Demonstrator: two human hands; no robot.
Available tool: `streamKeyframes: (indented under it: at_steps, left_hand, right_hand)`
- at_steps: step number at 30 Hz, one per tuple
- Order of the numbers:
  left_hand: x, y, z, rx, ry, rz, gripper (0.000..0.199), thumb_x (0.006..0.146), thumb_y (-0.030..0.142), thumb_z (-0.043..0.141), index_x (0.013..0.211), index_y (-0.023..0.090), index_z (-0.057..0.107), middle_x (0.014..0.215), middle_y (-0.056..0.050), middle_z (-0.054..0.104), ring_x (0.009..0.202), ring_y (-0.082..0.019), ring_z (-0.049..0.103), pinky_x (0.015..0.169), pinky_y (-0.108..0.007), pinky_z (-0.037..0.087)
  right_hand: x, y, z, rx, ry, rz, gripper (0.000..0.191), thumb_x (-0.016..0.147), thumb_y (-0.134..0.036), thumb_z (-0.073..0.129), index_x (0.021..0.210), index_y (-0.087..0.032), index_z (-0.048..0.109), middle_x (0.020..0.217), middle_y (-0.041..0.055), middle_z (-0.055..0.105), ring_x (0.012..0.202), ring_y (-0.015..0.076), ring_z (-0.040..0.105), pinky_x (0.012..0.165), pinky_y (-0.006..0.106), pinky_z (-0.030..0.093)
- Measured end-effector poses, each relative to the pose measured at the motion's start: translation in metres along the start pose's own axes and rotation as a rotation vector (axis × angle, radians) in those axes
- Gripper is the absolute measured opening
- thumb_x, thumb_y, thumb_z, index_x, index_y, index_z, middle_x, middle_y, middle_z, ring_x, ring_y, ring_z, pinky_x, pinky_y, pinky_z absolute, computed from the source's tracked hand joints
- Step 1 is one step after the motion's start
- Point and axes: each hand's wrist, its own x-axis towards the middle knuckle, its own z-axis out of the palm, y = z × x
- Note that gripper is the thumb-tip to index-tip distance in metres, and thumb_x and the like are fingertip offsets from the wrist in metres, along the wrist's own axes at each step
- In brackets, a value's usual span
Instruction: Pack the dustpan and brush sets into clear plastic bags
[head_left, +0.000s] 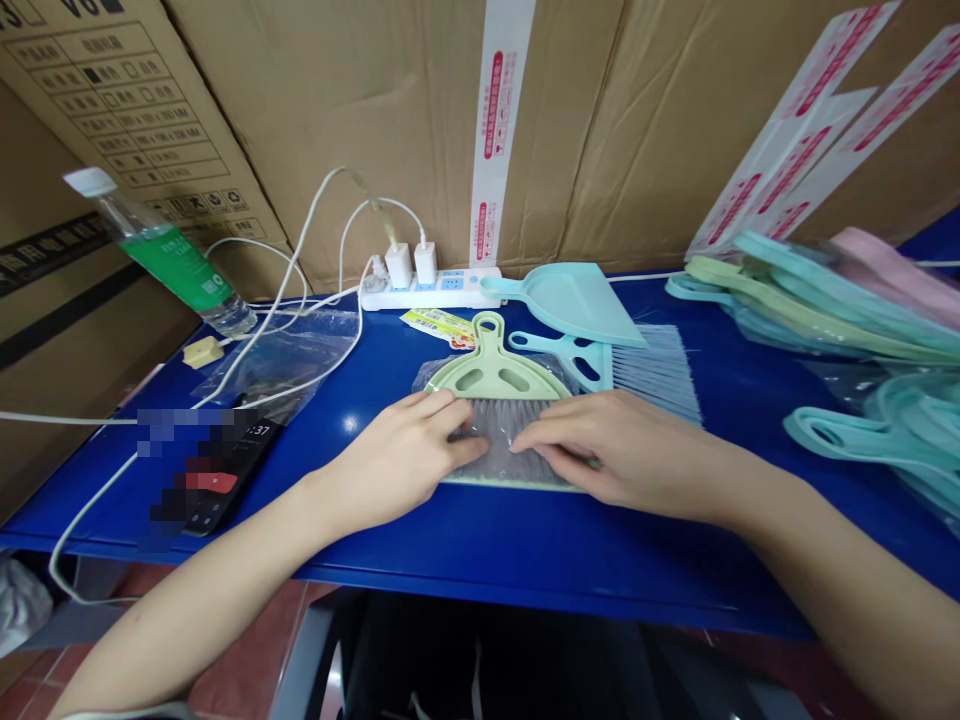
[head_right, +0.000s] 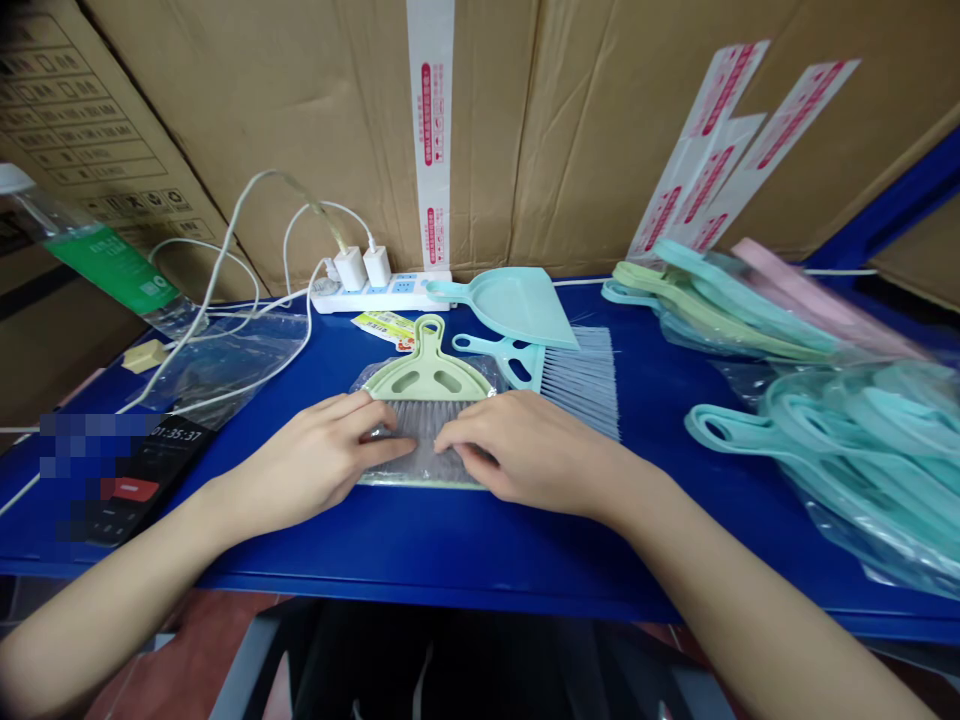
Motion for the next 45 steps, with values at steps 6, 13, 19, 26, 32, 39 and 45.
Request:
streamKeyframes:
  at_steps: [6, 13, 19, 26, 32, 39, 45]
  left_hand:
    - [0.003, 0.003, 0.004, 0.000, -0.042, 0.025, 0.038, 0.092, 0.008, 0.045, 0.124, 0.022, 0.062, 0.098, -0.006, 0.061, 0.090, -0.021, 0.059, 0.078, -0.034, 0.054]
    - [0.007, 0.007, 0.005, -0.024, -0.108, -0.026, 0.048, 0.092, 0.005, 0.041, 0.131, 0.027, 0.057, 0.094, -0.005, 0.055, 0.092, -0.019, 0.059, 0.082, -0.034, 0.054]
    - [0.008, 0.008, 0.006, -0.012, -0.090, -0.026, 0.046, 0.092, 0.006, 0.041, 0.130, 0.027, 0.057, 0.093, -0.005, 0.055, 0.090, -0.020, 0.059, 0.080, -0.034, 0.054]
    - [0.006, 0.006, 0.003, -0.006, -0.065, -0.010, 0.042, 0.092, 0.006, 0.042, 0.124, 0.025, 0.062, 0.089, -0.004, 0.055, 0.087, -0.020, 0.061, 0.078, -0.033, 0.053]
    - [0.005, 0.004, 0.002, -0.005, -0.041, -0.017, 0.038, 0.091, 0.005, 0.045, 0.116, 0.024, 0.067, 0.087, -0.004, 0.057, 0.081, -0.020, 0.060, 0.074, -0.034, 0.053]
    - [0.003, 0.000, 0.000, -0.044, -0.020, -0.046, 0.035, 0.087, 0.002, 0.049, 0.105, 0.023, 0.071, 0.088, -0.004, 0.060, 0.077, -0.019, 0.059, 0.073, -0.033, 0.051]
    - [0.001, -0.003, -0.003, -0.062, -0.058, -0.091, 0.037, 0.081, 0.000, 0.049, 0.099, 0.023, 0.072, 0.088, -0.004, 0.063, 0.083, -0.020, 0.060, 0.075, -0.034, 0.050]
  right_hand:
    - [0.001, 0.000, 0.001, -0.005, -0.013, -0.004, 0.038, 0.083, -0.006, 0.048, 0.101, -0.024, 0.075, 0.087, 0.0019, 0.078, 0.070, 0.0157, 0.068, 0.061, 0.026, 0.043]
    - [0.001, 0.000, 0.000, -0.027, -0.048, 0.035, 0.037, 0.083, -0.007, 0.046, 0.098, -0.024, 0.075, 0.090, 0.0034, 0.078, 0.077, 0.0178, 0.071, 0.065, 0.027, 0.046]
    - [0.001, -0.001, -0.003, -0.049, -0.065, 0.065, 0.039, 0.082, -0.007, 0.044, 0.097, -0.025, 0.076, 0.084, 0.0025, 0.077, 0.071, 0.0165, 0.069, 0.061, 0.025, 0.043]
    - [0.001, 0.000, -0.004, -0.039, -0.086, 0.093, 0.042, 0.081, -0.005, 0.045, 0.102, -0.024, 0.076, 0.088, 0.0016, 0.078, 0.070, 0.0153, 0.068, 0.061, 0.025, 0.043]
    - [-0.001, 0.000, -0.006, -0.057, -0.097, 0.129, 0.043, 0.081, -0.004, 0.046, 0.102, -0.025, 0.077, 0.091, 0.0006, 0.079, 0.076, 0.0173, 0.071, 0.066, 0.027, 0.046]
    - [-0.003, 0.003, -0.006, -0.074, -0.081, 0.153, 0.042, 0.082, -0.005, 0.047, 0.101, -0.027, 0.078, 0.088, 0.0001, 0.079, 0.075, 0.0173, 0.071, 0.066, 0.027, 0.046]
    - [-0.003, 0.002, -0.010, -0.079, -0.102, 0.190, 0.042, 0.082, -0.006, 0.048, 0.098, -0.028, 0.079, 0.081, -0.0005, 0.078, 0.068, 0.0166, 0.069, 0.064, 0.027, 0.045]
